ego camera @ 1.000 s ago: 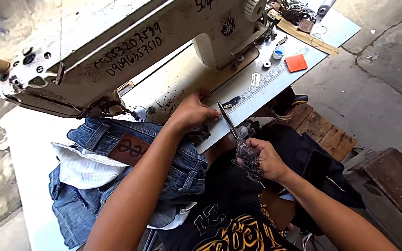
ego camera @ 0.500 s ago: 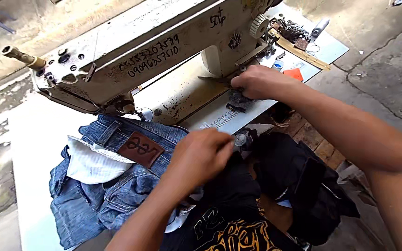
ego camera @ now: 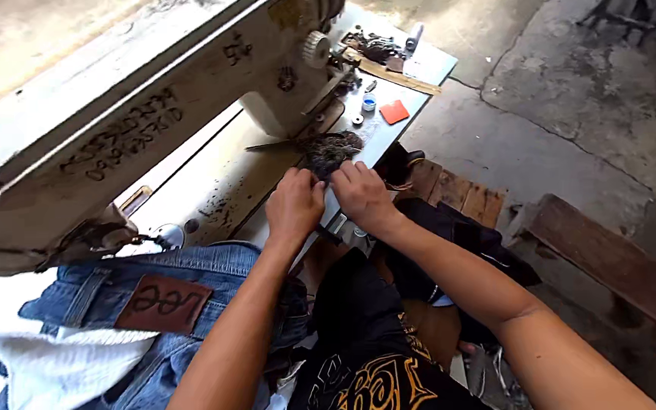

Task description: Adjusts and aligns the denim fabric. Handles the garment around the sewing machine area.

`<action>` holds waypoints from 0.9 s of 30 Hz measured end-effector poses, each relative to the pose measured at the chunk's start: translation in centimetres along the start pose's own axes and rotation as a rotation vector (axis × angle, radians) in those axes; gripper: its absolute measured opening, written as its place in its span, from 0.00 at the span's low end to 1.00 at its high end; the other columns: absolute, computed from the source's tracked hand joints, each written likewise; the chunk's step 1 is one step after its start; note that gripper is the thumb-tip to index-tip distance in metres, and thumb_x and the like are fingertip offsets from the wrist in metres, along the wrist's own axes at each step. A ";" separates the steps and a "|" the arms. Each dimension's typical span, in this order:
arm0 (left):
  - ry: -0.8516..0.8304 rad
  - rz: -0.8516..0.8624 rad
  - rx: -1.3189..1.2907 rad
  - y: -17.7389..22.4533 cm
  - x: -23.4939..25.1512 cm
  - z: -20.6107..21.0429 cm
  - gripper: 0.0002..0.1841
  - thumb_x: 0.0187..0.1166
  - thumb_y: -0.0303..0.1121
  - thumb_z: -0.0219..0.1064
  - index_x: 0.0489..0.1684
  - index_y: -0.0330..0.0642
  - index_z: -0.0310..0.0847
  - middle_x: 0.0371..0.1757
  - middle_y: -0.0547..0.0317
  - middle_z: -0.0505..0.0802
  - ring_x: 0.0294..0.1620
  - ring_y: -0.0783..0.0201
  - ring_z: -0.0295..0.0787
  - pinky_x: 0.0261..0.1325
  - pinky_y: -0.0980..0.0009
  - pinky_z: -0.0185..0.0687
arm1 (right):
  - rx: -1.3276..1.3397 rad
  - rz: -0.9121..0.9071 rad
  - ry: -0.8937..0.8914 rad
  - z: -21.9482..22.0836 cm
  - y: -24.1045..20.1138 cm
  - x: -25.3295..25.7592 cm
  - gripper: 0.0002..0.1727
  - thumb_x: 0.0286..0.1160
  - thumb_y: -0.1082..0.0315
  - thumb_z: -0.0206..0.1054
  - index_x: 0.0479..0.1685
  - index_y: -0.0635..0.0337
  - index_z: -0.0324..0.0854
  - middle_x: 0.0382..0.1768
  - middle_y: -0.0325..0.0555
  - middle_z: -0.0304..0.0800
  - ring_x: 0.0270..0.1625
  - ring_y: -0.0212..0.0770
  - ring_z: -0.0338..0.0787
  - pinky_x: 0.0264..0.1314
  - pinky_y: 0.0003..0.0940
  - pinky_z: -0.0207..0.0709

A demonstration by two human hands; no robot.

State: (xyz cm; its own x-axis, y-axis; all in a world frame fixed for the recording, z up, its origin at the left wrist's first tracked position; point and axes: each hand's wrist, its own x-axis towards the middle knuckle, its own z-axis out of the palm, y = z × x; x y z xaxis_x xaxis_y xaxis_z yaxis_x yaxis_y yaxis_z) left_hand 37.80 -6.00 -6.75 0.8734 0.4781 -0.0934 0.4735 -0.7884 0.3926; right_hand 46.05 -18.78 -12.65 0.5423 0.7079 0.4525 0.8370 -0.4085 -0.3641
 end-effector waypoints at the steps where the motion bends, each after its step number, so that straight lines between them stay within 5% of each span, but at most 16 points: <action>1: 0.013 -0.017 -0.002 0.1 -0.2 -0.6 0.14 0.86 0.39 0.64 0.47 0.35 0.88 0.53 0.37 0.90 0.54 0.35 0.89 0.50 0.30 0.81 | -0.045 0.011 0.014 -1.0 -0.3 -1.0 0.06 0.79 0.71 0.65 0.40 0.65 0.85 0.39 0.56 0.85 0.43 0.58 0.87 0.36 0.49 0.80; 3: 0.018 -0.056 -0.012 -0.1 -0.7 -2.0 0.14 0.85 0.38 0.64 0.44 0.34 0.88 0.49 0.36 0.90 0.52 0.35 0.88 0.50 0.30 0.79 | -0.064 0.094 -0.118 -3.9 -0.4 -4.6 0.08 0.80 0.70 0.63 0.42 0.66 0.85 0.41 0.58 0.87 0.46 0.60 0.89 0.40 0.52 0.83; 5: -0.049 -0.024 -0.055 0.6 -1.3 -3.0 0.12 0.83 0.37 0.67 0.42 0.36 0.89 0.44 0.42 0.91 0.48 0.42 0.89 0.51 0.36 0.82 | 0.025 0.244 -0.483 -6.3 0.3 -9.0 0.13 0.85 0.66 0.57 0.47 0.68 0.84 0.49 0.63 0.89 0.55 0.65 0.90 0.51 0.60 0.82; 8: -0.185 0.124 -0.144 4.7 -2.4 -1.2 0.09 0.81 0.37 0.70 0.39 0.40 0.91 0.41 0.51 0.92 0.44 0.52 0.91 0.49 0.44 0.86 | 0.183 0.504 -0.902 -4.5 1.8 -14.9 0.15 0.83 0.66 0.60 0.54 0.69 0.84 0.57 0.68 0.87 0.61 0.68 0.87 0.59 0.65 0.79; 10: -0.207 0.180 -0.149 7.8 -1.4 1.2 0.10 0.82 0.38 0.69 0.40 0.43 0.91 0.40 0.53 0.92 0.44 0.52 0.90 0.47 0.45 0.85 | 0.243 0.649 -0.999 -3.4 2.6 -17.0 0.19 0.83 0.62 0.64 0.62 0.68 0.82 0.61 0.67 0.85 0.63 0.67 0.86 0.62 0.66 0.78; 13: -0.172 0.152 -0.067 10.7 2.0 4.8 0.13 0.87 0.38 0.62 0.47 0.40 0.91 0.47 0.45 0.92 0.51 0.44 0.91 0.49 0.41 0.85 | 0.335 0.689 -0.707 -4.6 3.8 -17.1 0.23 0.87 0.56 0.60 0.69 0.64 0.83 0.59 0.59 0.89 0.62 0.58 0.90 0.66 0.59 0.81; 16: -0.179 0.091 0.051 12.3 4.4 6.6 0.16 0.90 0.38 0.56 0.57 0.40 0.88 0.54 0.41 0.90 0.53 0.41 0.91 0.49 0.41 0.86 | 0.316 0.621 -0.301 -5.7 5.8 -15.2 0.20 0.87 0.59 0.58 0.59 0.63 0.89 0.50 0.54 0.94 0.53 0.49 0.94 0.61 0.49 0.86; 19: -0.017 0.195 -0.106 11.6 2.5 4.6 0.15 0.89 0.36 0.59 0.52 0.38 0.91 0.46 0.44 0.92 0.49 0.45 0.92 0.48 0.43 0.86 | 0.297 0.569 -0.015 -5.8 8.4 -12.3 0.16 0.85 0.62 0.61 0.50 0.63 0.92 0.41 0.51 0.95 0.41 0.41 0.94 0.50 0.39 0.88; 21: 0.102 0.250 -0.280 9.0 0.0 1.3 0.13 0.87 0.36 0.64 0.52 0.42 0.94 0.45 0.55 0.96 0.44 0.60 0.94 0.50 0.55 0.91 | 0.378 0.568 0.084 -5.3 9.5 -10.6 0.15 0.83 0.62 0.63 0.49 0.62 0.92 0.39 0.48 0.95 0.38 0.35 0.92 0.47 0.33 0.87; 24: 0.306 0.273 -0.531 3.2 -5.9 -6.8 0.12 0.83 0.39 0.68 0.55 0.47 0.93 0.41 0.68 0.96 0.31 0.75 0.89 0.35 0.74 0.89 | 0.687 0.437 0.325 -5.9 9.1 -7.2 0.11 0.81 0.65 0.68 0.48 0.63 0.91 0.37 0.42 0.95 0.36 0.30 0.93 0.43 0.28 0.90; 26: 0.485 0.346 -0.615 -2.1 -12.3 -13.8 0.12 0.85 0.36 0.66 0.60 0.45 0.88 0.45 0.71 0.95 0.39 0.79 0.89 0.44 0.81 0.85 | 0.914 0.156 0.417 -9.5 8.0 -3.9 0.13 0.87 0.61 0.63 0.53 0.56 0.90 0.42 0.38 0.97 0.42 0.33 0.95 0.48 0.35 0.93; 27: 0.515 0.388 -0.561 -5.4 -16.9 -17.6 0.14 0.90 0.39 0.59 0.67 0.52 0.81 0.52 0.81 0.92 0.49 0.87 0.85 0.57 0.88 0.78 | 0.975 -0.014 0.388 -12.4 8.5 -3.0 0.16 0.90 0.57 0.57 0.60 0.52 0.88 0.49 0.34 0.96 0.50 0.33 0.94 0.56 0.36 0.90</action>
